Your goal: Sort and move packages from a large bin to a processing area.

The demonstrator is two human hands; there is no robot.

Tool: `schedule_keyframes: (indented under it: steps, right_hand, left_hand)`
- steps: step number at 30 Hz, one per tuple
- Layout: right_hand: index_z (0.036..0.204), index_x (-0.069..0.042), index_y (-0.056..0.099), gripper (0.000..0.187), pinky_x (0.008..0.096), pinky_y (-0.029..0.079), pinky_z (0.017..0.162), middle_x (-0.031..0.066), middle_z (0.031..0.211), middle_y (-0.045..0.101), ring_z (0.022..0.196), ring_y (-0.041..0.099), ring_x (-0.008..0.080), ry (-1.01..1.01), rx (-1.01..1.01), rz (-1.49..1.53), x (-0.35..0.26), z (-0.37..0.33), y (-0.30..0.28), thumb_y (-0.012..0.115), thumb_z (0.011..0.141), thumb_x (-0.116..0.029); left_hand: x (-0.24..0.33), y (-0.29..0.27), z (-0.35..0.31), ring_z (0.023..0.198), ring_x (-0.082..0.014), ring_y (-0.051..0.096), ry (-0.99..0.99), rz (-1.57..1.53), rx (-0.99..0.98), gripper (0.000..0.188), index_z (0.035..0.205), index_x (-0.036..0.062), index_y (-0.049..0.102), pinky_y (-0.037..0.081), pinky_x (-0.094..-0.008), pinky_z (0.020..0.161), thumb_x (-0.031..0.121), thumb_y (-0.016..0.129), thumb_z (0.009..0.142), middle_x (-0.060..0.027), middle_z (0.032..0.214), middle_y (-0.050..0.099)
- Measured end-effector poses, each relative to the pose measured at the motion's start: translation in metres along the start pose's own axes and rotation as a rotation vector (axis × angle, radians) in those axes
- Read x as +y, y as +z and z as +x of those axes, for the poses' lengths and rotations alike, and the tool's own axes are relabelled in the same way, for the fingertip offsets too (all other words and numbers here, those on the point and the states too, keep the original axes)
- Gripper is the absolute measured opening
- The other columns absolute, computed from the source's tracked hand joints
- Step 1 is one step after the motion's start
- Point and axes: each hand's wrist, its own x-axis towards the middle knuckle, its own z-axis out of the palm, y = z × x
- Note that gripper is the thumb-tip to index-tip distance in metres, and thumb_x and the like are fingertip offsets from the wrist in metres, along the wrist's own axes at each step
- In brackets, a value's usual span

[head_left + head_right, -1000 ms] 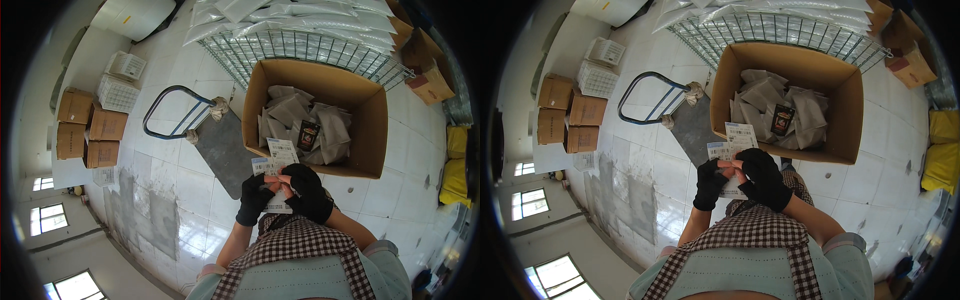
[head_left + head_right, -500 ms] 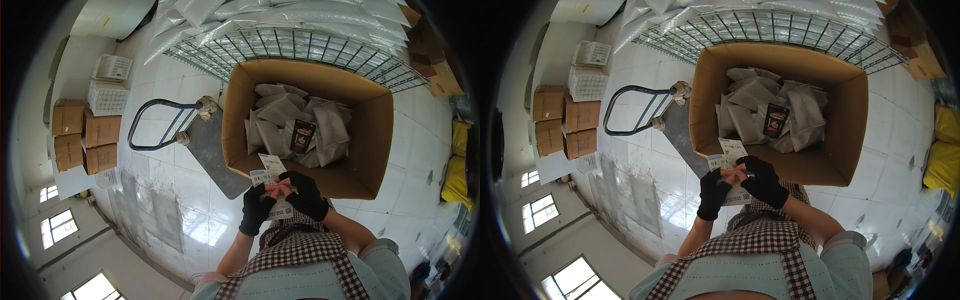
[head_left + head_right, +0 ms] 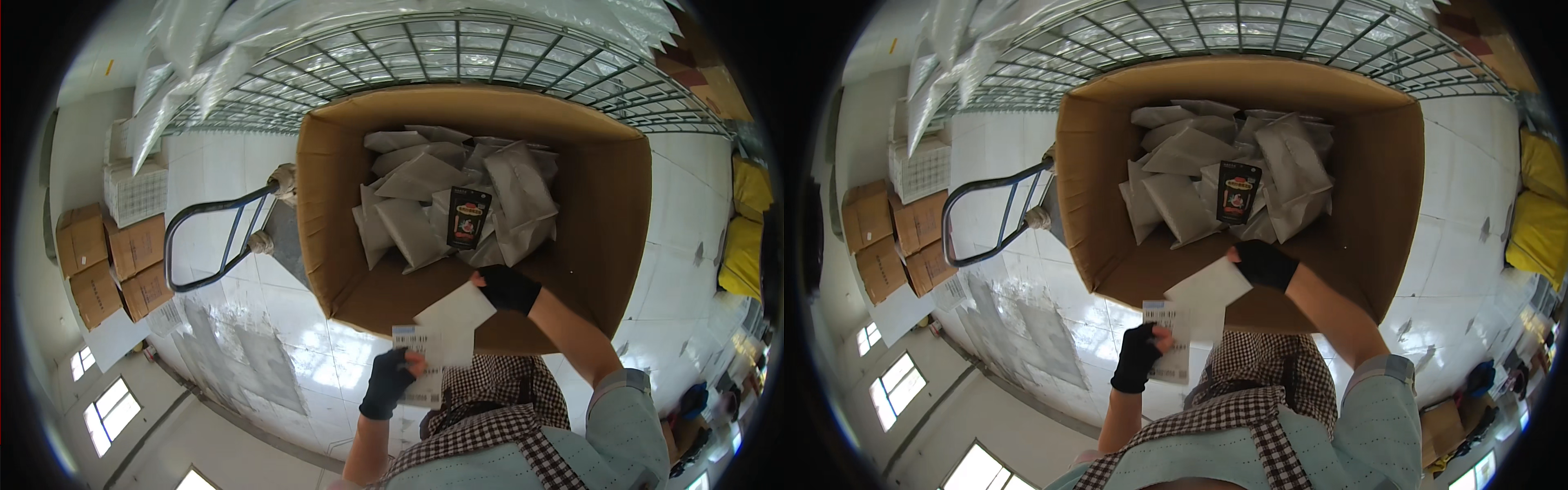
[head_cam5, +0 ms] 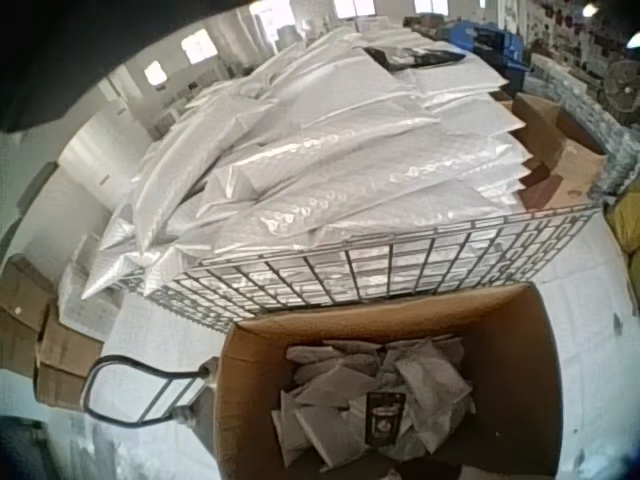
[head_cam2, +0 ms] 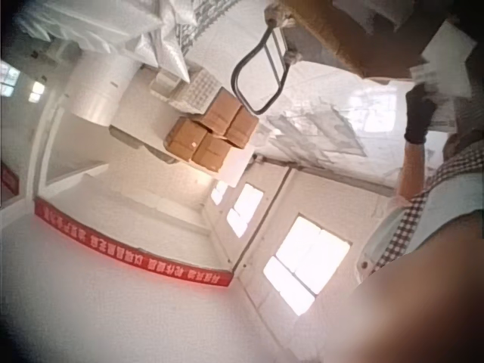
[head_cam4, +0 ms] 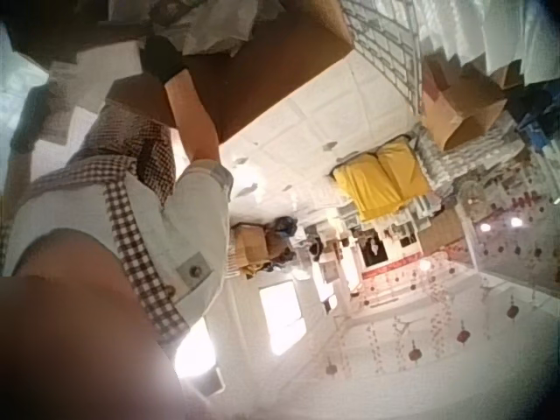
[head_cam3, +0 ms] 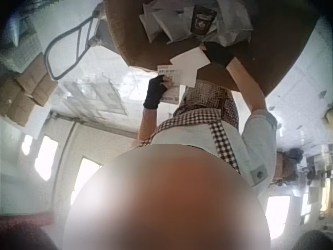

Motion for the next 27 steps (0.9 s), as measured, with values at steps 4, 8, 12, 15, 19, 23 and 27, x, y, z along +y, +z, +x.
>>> schedule_keyframes:
  steps: [4,8,12,15,19,23,27]
  right_hand:
    - [0.091,-0.002,0.057,0.022,0.0346,0.046,0.069,0.016,0.088,0.06,0.08,0.059,0.0254,0.04,-0.059,-0.329,0.159,0.036,-0.078,0.051,0.082,-0.021]
    - [0.09,-0.004,0.055,0.019,0.0395,0.045,0.071,0.0186,0.088,0.059,0.084,0.057,0.0324,0.193,1.103,-0.594,0.239,0.068,-0.153,0.052,0.078,-0.019]
    - [0.093,-0.002,0.055,0.019,0.0397,0.045,0.074,0.0193,0.092,0.059,0.086,0.057,0.0352,0.051,1.375,-0.102,0.165,0.086,-0.182,0.05,0.083,-0.018]
    - [0.093,-0.002,0.055,0.018,0.0409,0.045,0.073,0.0195,0.089,0.059,0.084,0.056,0.0358,-0.043,1.259,-0.203,0.175,0.119,-0.188,0.049,0.084,-0.016]
    - [0.095,-0.002,0.055,0.018,0.0403,0.044,0.076,0.0175,0.089,0.059,0.085,0.056,0.0349,-0.159,1.209,-0.389,0.226,0.176,-0.188,0.05,0.083,-0.015]
    - [0.097,-0.003,0.056,0.022,0.038,0.04,0.086,0.0158,0.11,0.052,0.1,0.05,0.0322,-0.209,0.961,-0.544,0.262,0.207,-0.174,0.054,0.078,-0.013]
    - [0.103,-0.002,0.054,0.033,0.0407,0.031,0.097,0.0177,0.124,0.043,0.116,0.038,0.0328,-0.253,0.841,-0.711,0.261,0.212,-0.16,0.06,0.073,-0.014]
  left_hand:
    - [-0.017,-0.007,0.01,0.066,-0.0102,0.055,-0.157,-0.022,-0.124,0.01,0.077,0.003,0.062,0.045,-0.024,0.06,0.008,0.067,0.07,-0.0034,0.073,0.061]
    - [-0.024,-0.008,0.028,0.067,-0.0104,0.055,-0.181,0.028,-0.099,0.008,0.074,0.0026,0.063,0.044,-0.0237,0.06,0.007,0.067,0.069,-0.0028,0.073,0.061]
    - [-0.014,-0.001,0.044,0.071,-0.0118,0.055,-0.29,0.049,-0.049,0.01,0.074,0.0014,0.061,0.044,-0.0254,0.064,0.007,0.068,0.068,-0.0041,0.075,0.06]
    - [-0.017,-0.001,0.055,0.071,-0.0126,0.055,-0.281,0.106,-0.041,0.012,0.074,0.0002,0.061,0.045,-0.0257,0.064,0.008,0.068,0.068,-0.0051,0.076,0.061]
    - [-0.022,0.011,0.072,0.062,-0.012,0.054,-0.295,0.171,0.111,0.011,0.066,0.002,0.06,0.042,-0.0256,0.058,0.011,0.067,0.063,-0.0043,0.066,0.06]
    - [-0.032,0.006,0.077,0.063,-0.0129,0.055,-0.294,0.217,0.103,0.012,0.068,0.0013,0.061,0.044,-0.0263,0.059,0.01,0.067,0.064,-0.0058,0.068,0.061]
    - [-0.034,0.005,0.081,0.064,-0.0125,0.054,-0.465,-0.08,0.131,0.009,0.075,-0.0002,0.058,0.045,-0.0263,0.054,0.008,0.055,0.076,-0.0041,0.067,0.058]
